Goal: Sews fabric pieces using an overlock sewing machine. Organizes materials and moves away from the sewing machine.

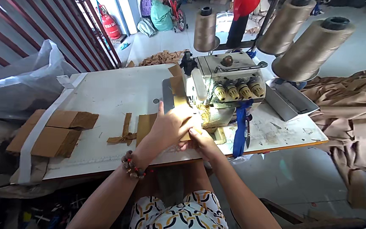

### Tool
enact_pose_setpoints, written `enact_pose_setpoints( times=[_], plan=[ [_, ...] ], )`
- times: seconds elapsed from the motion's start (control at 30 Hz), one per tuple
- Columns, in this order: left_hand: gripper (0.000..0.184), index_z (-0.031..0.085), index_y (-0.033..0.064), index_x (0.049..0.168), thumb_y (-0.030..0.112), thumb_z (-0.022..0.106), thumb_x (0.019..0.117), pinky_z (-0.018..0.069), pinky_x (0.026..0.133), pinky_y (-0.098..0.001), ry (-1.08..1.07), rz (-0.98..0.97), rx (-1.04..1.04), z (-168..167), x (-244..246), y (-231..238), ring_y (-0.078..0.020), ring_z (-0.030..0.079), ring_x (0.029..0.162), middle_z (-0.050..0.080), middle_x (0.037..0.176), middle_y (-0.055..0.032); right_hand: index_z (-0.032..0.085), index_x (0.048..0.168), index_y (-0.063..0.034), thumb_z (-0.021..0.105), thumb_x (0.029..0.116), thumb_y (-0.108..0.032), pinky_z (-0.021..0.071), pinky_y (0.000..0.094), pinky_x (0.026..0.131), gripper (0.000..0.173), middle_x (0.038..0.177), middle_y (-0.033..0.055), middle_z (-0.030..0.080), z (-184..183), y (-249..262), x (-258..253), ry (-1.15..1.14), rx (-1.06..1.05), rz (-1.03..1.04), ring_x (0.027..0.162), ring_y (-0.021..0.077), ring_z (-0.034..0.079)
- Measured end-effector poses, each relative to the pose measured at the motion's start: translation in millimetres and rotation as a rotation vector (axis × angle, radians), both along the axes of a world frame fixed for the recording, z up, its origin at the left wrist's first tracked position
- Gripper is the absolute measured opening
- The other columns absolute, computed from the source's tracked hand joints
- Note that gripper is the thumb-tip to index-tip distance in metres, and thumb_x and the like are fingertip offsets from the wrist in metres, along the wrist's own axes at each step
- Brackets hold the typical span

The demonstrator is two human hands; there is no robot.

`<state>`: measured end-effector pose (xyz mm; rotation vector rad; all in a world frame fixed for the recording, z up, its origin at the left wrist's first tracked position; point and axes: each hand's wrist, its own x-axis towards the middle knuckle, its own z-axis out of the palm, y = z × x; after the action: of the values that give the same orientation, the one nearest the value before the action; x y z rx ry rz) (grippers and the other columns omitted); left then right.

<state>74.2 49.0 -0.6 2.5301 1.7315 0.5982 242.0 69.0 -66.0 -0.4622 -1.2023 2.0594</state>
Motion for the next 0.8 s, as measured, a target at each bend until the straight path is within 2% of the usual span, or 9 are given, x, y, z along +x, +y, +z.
enact_pose_setpoints(
  times=[0.07, 0.17, 0.3, 0.4, 0.47, 0.53, 0.57, 0.67, 0.8],
  plan=[
    [0.046, 0.068, 0.0125, 0.133, 0.043, 0.059, 0.0999, 0.0183, 0.114, -0.0793, -0.037, -0.016, -0.093, 11.7, -6.5, 8.7, -0.0303, 0.055, 0.136, 0.065, 0.137, -0.0087, 0.064, 0.097, -0.0030, 0.023, 0.1087, -0.016, 0.0614, 0.0261, 0.073, 0.045, 0.080, 0.0039, 0.076, -2.3, 2.1, -0.5, -0.007, 0.044, 0.030, 0.072, 0.0117, 0.074],
    [0.056, 0.067, 0.0059, 0.130, 0.046, 0.074, 0.0909, 0.0181, 0.114, -0.0787, -0.086, -0.017, -0.180, 22.7, -12.6, 28.3, -0.0359, 0.055, 0.135, 0.065, 0.135, -0.0150, 0.066, 0.098, -0.0049, 0.024, 0.1073, -0.018, 0.0609, 0.0266, 0.073, 0.045, 0.082, 0.0017, 0.076, -17.8, 1.1, -0.2, -0.036, 0.124, 0.089, 0.074, 0.0107, 0.074],
    [0.067, 0.063, 0.0159, 0.135, 0.061, 0.070, 0.0865, 0.0163, 0.116, -0.0752, -0.039, 0.032, -0.242, 13.9, -25.0, 70.4, -0.0298, 0.048, 0.143, 0.059, 0.145, -0.0096, 0.066, 0.092, -0.0071, 0.024, 0.1072, -0.017, 0.0610, 0.0275, 0.071, 0.046, 0.079, 0.0012, 0.076, -31.6, -2.6, -0.1, -0.028, 0.137, 0.081, 0.071, 0.0116, 0.074],
    [0.072, 0.056, 0.0179, 0.145, 0.061, 0.068, 0.0891, 0.0112, 0.117, -0.0755, -0.043, 0.059, -0.232, 10.8, -32.3, 72.7, -0.0304, 0.036, 0.151, 0.049, 0.157, -0.0081, 0.063, 0.079, -0.0120, 0.020, 0.1081, -0.022, 0.0611, 0.0290, 0.071, 0.053, 0.077, 0.0016, 0.075, -34.3, -1.8, -0.1, 0.011, 0.113, 0.049, 0.070, 0.0131, 0.074],
    [0.060, 0.056, 0.0122, 0.146, 0.047, 0.065, 0.0976, 0.0177, 0.118, -0.0732, -0.085, 0.091, -0.169, 10.8, -43.0, 50.7, -0.0336, 0.037, 0.151, 0.046, 0.159, -0.0099, 0.063, 0.074, -0.0132, 0.019, 0.1094, -0.028, 0.0608, 0.0300, 0.075, 0.058, 0.081, 0.0025, 0.076, -37.2, -1.6, 1.0, 0.022, 0.134, 0.036, 0.075, 0.0138, 0.074],
    [0.039, 0.057, 0.0018, 0.138, 0.023, 0.060, 0.1048, 0.0436, 0.109, -0.0603, -0.144, 0.179, -0.103, 10.8, -60.6, 11.9, -0.0386, 0.058, 0.130, 0.058, 0.143, -0.0199, 0.063, 0.071, -0.0145, 0.018, 0.1098, -0.033, 0.0607, 0.0300, 0.079, 0.062, 0.085, 0.0016, 0.077, -38.0, -2.5, 1.4, 0.002, 0.179, 0.017, 0.081, 0.0130, 0.074],
    [0.033, 0.057, 0.0000, 0.134, 0.016, 0.059, 0.1052, 0.0514, 0.100, -0.0568, -0.144, 0.236, -0.124, 4.0, -74.1, -1.2, -0.0398, 0.065, 0.117, 0.062, 0.134, -0.0225, 0.063, 0.070, -0.0152, 0.017, 0.1099, -0.035, 0.0603, 0.0300, 0.081, 0.064, 0.087, 0.0009, 0.077, -38.5, -3.1, 0.9, -0.010, 0.200, 0.010, 0.083, 0.0124, 0.074],
    [0.028, 0.061, -0.0027, 0.128, 0.009, 0.059, 0.1034, 0.0536, 0.091, -0.0624, -0.079, 0.379, -0.285, -31.7, -109.0, -16.7, -0.0446, 0.067, 0.104, 0.067, 0.116, -0.0260, 0.065, 0.073, -0.0147, 0.017, 0.1101, -0.038, 0.0590, 0.0301, 0.086, 0.065, 0.092, 0.0010, 0.076, -39.2, -2.2, -2.5, -0.032, 0.220, 0.012, 0.089, 0.0123, 0.073],
    [0.018, 0.067, -0.0005, 0.109, 0.014, 0.057, 0.1050, 0.0475, 0.086, -0.0659, -0.025, 0.388, -0.156, -66.7, -122.4, -22.6, -0.0457, 0.063, 0.104, 0.065, 0.109, -0.0238, 0.067, 0.079, -0.0114, 0.020, 0.1100, -0.031, 0.0587, 0.0305, 0.088, 0.059, 0.093, 0.0022, 0.076, -40.3, -1.0, -5.4, -0.033, 0.212, 0.012, 0.091, 0.0122, 0.072]
  ],
)
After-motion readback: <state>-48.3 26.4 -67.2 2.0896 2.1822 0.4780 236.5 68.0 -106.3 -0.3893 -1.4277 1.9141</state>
